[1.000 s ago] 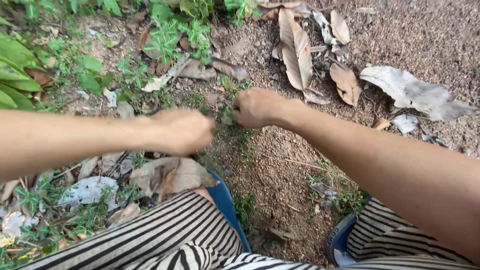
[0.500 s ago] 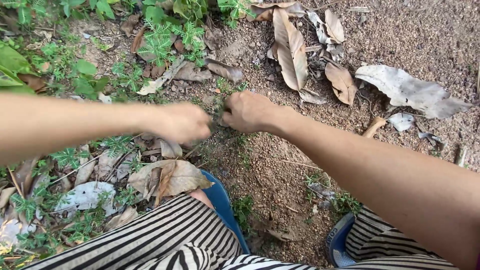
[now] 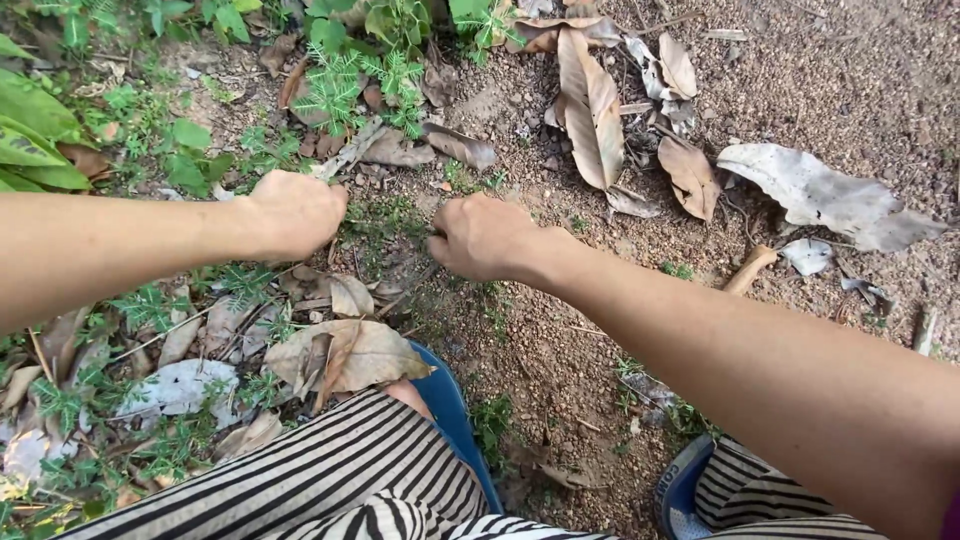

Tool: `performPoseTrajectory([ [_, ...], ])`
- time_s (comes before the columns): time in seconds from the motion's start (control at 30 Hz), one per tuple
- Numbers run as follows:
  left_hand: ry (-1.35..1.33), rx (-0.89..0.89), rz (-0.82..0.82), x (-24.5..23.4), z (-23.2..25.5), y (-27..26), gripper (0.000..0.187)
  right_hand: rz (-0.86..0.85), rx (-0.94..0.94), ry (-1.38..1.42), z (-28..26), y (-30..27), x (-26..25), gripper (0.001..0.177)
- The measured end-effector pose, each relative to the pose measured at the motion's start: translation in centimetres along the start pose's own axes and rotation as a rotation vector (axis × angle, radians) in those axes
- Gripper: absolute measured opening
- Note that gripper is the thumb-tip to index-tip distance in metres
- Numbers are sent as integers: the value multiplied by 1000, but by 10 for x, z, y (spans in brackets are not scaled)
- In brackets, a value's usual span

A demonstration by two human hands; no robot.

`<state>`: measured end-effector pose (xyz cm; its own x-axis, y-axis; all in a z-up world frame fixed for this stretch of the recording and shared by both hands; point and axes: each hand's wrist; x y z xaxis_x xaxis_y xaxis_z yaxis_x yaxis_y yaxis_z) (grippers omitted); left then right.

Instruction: The person manually picks weeds and small plants from the soil in a garden area.

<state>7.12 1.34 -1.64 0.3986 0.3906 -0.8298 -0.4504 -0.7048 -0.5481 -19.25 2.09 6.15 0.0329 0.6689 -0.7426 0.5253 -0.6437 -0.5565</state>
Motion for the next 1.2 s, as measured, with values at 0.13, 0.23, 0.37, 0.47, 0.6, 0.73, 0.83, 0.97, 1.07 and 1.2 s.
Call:
performPoseTrajectory([
  [0.13,-200,-163,-252,-40,9,-12,24,28,-9,10,6,0,2,42],
  [0.23,-364,-137,-398,-50,34,-36,31,52,-17,40,12,-1,0,40],
  [0.37,-560,-35,-299,-86,86,-72,35,25,1,48,12,4,-2,40],
  [0.47,-481,-132,-296,-102,81,-66,41,43,-1,29,3,1,3,41],
  [0.6,-253,-89,-172,-74,46,-32,55,90,-11,16,-2,3,1,40],
  [0.73,-309,-44,-185,-28,40,-1,48,82,-10,43,3,0,1,40],
  [0.83,-460,-3,-217,-52,60,-11,39,56,26,71,6,-5,-3,39],
  [0.97,-712,219,-256,-102,111,-42,33,74,67,63,15,-5,-3,40],
  [1.07,-577,197,-79,-94,104,-27,27,98,102,43,27,-2,3,41],
  [1.2,-376,137,125,-107,65,2,29,91,179,-6,32,1,1,41],
])
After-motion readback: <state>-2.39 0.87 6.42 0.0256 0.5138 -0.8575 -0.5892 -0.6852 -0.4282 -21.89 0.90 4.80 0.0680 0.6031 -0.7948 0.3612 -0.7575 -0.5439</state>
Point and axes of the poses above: each hand's wrist, its own y-axis towards the middle knuckle, its own x-axis out of the palm, z = x × y, and after that the axes turned 5 degrees about z, right-handed
